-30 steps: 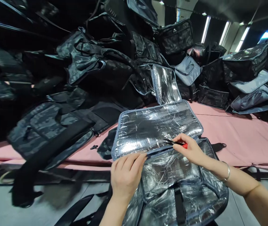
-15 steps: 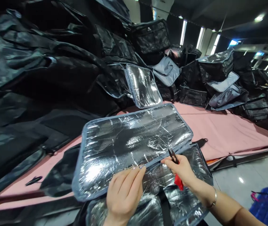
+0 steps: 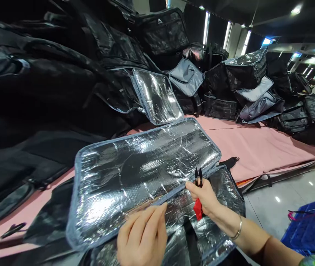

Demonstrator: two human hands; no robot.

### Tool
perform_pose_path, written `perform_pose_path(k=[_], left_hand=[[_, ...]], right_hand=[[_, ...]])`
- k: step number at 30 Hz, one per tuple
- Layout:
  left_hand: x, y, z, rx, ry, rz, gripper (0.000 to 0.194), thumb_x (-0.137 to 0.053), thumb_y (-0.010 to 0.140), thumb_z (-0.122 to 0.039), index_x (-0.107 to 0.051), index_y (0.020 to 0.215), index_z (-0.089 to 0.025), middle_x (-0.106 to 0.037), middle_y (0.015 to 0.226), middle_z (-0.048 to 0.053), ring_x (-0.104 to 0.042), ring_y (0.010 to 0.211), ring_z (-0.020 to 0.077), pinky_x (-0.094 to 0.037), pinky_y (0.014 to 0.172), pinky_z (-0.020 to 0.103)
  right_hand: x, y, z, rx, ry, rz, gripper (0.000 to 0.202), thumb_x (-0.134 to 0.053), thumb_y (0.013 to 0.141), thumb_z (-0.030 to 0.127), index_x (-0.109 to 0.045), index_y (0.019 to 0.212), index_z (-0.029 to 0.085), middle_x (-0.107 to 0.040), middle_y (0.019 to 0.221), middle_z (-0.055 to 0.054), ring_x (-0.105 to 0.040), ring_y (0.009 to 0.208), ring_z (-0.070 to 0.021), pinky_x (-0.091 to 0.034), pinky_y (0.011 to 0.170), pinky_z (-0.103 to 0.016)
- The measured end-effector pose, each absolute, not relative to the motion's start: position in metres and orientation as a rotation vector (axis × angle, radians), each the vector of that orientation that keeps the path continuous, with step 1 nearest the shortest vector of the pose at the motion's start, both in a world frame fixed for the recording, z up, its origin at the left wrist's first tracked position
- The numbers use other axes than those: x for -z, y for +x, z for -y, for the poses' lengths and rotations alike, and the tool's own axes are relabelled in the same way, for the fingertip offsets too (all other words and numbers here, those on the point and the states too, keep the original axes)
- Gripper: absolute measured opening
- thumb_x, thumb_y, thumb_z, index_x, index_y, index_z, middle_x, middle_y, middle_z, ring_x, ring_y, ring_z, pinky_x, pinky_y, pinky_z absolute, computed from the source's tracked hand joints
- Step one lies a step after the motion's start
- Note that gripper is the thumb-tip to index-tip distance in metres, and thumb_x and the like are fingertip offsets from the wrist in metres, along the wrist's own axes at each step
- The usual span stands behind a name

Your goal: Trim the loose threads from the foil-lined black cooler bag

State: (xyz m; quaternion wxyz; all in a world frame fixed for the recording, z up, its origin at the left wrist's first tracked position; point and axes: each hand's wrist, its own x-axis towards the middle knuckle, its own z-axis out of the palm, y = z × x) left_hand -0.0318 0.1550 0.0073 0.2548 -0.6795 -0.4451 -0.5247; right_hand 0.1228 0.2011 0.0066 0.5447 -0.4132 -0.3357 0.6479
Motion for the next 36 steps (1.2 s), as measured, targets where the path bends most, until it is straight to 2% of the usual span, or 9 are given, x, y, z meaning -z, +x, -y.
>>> perform_pose_path(k=[3,6,8,11,16,19,21,27,36], left_hand=[[0.000,-0.016,-0.140,1.933,-1.892,1.792,0.013,-0.066,0.074,-0.023,-0.069,0.085,-0.018,-0.070,0.074,0.005,-0.062,0.064,0.0152,-0.050,0.066,0.028],[-0.002,-0.001,-0.138,2.561,-1.613,2.568,0.036,-0.066,0.070,-0.047,-0.070,0.084,-0.014,-0.069,0.071,0.006,-0.059,0.054,0.0152,-0.049,0.053,0.028],[-0.009,0.005,-0.145,2.939,-1.282,2.780,0.046,-0.072,0.060,-0.051,-0.069,0.080,-0.010,-0.067,0.068,0.007,-0.055,0.050,0.0138,-0.046,0.047,0.027],[-0.018,0.011,-0.156,3.226,-1.038,2.745,0.042,-0.079,0.052,-0.047,-0.066,0.068,-0.009,-0.063,0.061,0.005,-0.048,0.045,0.0093,-0.040,0.041,0.023],[-0.016,0.012,-0.163,3.299,-0.986,2.562,0.037,-0.080,0.051,-0.043,-0.065,0.064,-0.012,-0.059,0.054,0.001,-0.046,0.043,0.0077,-0.037,0.041,0.021],[-0.010,0.010,-0.161,3.293,-0.954,2.581,0.038,-0.081,0.050,-0.043,-0.065,0.065,-0.011,-0.059,0.054,0.001,-0.046,0.043,0.0077,-0.038,0.041,0.021],[-0.008,0.008,-0.160,3.277,-0.936,2.603,0.039,-0.081,0.050,-0.043,-0.065,0.065,-0.011,-0.059,0.054,0.001,-0.046,0.044,0.0079,-0.038,0.042,0.022],[-0.007,0.009,-0.159,3.270,-0.947,2.600,0.038,-0.080,0.053,-0.042,-0.065,0.067,-0.011,-0.059,0.056,0.001,-0.047,0.046,0.0077,-0.039,0.044,0.021],[-0.005,0.009,-0.159,3.257,-0.974,2.569,0.036,-0.079,0.054,-0.042,-0.065,0.067,-0.011,-0.058,0.055,0.001,-0.047,0.046,0.0081,-0.039,0.043,0.022]], right_hand=[[-0.008,0.122,-0.198,-1.539,-0.972,0.817,0.048,-0.077,0.058,0.048,-0.039,0.055,0.019,-0.021,0.045,0.013,-0.013,0.042,-0.0026,-0.010,0.041,-0.022],[-0.009,0.120,-0.195,-1.525,-0.974,0.835,0.049,-0.077,0.059,0.049,-0.039,0.055,0.019,-0.022,0.045,0.012,-0.013,0.042,-0.0029,-0.010,0.042,-0.022],[-0.008,0.119,-0.193,-1.502,-0.991,0.847,0.049,-0.076,0.059,0.051,-0.040,0.056,0.019,-0.023,0.044,0.012,-0.014,0.042,-0.0032,-0.012,0.042,-0.022],[-0.006,0.118,-0.192,-1.456,-1.053,0.900,0.048,-0.073,0.061,0.055,-0.041,0.057,0.019,-0.025,0.045,0.011,-0.017,0.043,-0.0040,-0.014,0.042,-0.022],[-0.009,0.125,-0.184,-1.233,-1.180,1.279,0.032,-0.061,0.077,0.047,-0.055,0.071,0.016,-0.050,0.064,0.003,-0.043,0.060,-0.0102,-0.034,0.056,-0.022],[-0.013,0.134,-0.170,-1.069,-1.240,1.561,0.022,-0.050,0.087,0.038,-0.056,0.096,0.019,-0.058,0.082,0.000,-0.050,0.073,-0.0133,-0.038,0.067,-0.025],[-0.016,0.140,-0.162,-0.929,-1.290,1.645,0.020,-0.048,0.089,0.034,-0.052,0.102,0.020,-0.059,0.085,-0.001,-0.052,0.075,-0.0140,-0.039,0.069,-0.025],[-0.014,0.145,-0.158,-0.659,-1.358,1.750,0.015,-0.055,0.085,0.032,-0.053,0.093,0.019,-0.059,0.074,0.000,-0.054,0.064,-0.0140,-0.041,0.062,-0.025],[-0.017,0.145,-0.162,-0.703,-1.355,1.709,0.015,-0.058,0.080,0.032,-0.053,0.087,0.020,-0.058,0.068,0.002,-0.053,0.059,-0.0125,-0.041,0.058,-0.024]])
